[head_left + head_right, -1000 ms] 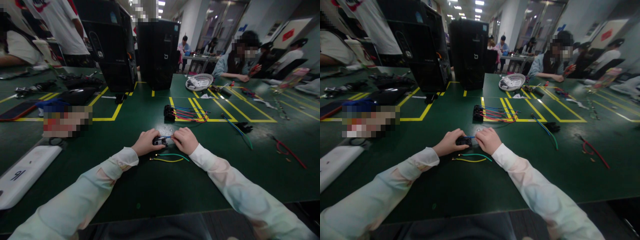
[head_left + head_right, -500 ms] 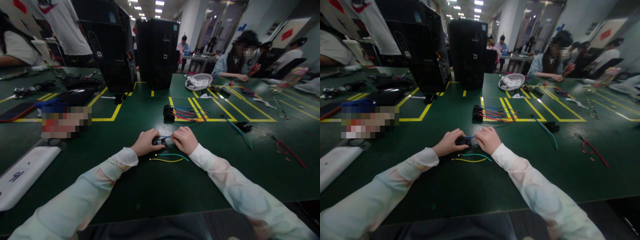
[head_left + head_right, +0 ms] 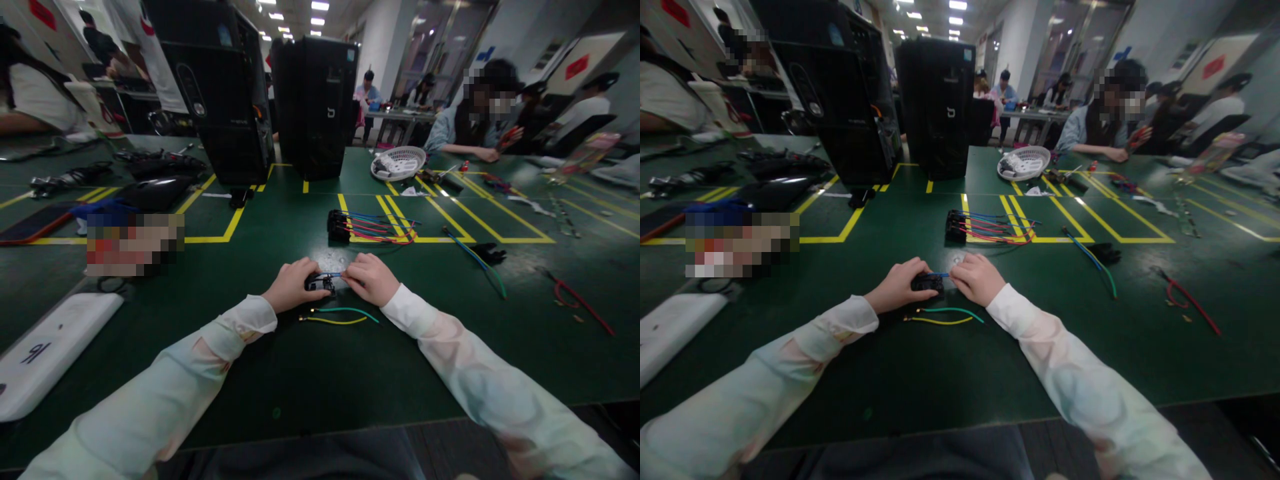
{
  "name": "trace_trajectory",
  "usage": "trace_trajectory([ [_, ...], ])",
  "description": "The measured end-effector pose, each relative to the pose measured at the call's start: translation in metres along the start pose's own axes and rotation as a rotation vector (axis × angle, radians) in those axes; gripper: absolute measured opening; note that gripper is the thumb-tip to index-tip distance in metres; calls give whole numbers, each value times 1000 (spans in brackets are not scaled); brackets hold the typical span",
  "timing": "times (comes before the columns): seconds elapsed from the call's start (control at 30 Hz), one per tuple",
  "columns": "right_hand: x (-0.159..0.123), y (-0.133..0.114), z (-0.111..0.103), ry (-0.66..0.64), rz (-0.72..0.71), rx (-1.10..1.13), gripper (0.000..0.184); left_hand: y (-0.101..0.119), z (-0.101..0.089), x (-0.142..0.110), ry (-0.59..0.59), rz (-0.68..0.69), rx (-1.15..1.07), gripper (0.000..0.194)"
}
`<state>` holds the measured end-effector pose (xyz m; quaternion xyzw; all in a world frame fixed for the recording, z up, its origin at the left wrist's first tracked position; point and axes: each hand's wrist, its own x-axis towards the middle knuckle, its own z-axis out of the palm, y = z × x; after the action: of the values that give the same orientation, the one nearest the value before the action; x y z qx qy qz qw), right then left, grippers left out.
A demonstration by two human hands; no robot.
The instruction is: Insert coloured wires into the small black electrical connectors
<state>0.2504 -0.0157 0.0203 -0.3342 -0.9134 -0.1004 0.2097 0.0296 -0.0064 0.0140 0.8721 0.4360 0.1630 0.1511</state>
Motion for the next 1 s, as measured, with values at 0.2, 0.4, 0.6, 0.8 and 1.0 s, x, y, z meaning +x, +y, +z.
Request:
trace_trajectory([
  [0.2, 0, -1, 1, -2, 45, -27, 23, 0, 0, 0, -2, -3, -2, 40],
  [0.4, 0, -4, 5, -38, 111, 87, 18, 0, 0, 0, -3, -5, 2, 40],
  [0.6, -1, -8, 5, 28, 164, 31, 17, -1, 1, 0, 4, 0, 8, 40],
  [0.8, -1, -8, 6, 28, 131, 19, 20, -1, 0, 0, -4, -7, 6, 39],
  [1.0, -1, -6, 5, 45, 102, -36, 22, 1, -1, -1, -8, -16, 0, 39],
])
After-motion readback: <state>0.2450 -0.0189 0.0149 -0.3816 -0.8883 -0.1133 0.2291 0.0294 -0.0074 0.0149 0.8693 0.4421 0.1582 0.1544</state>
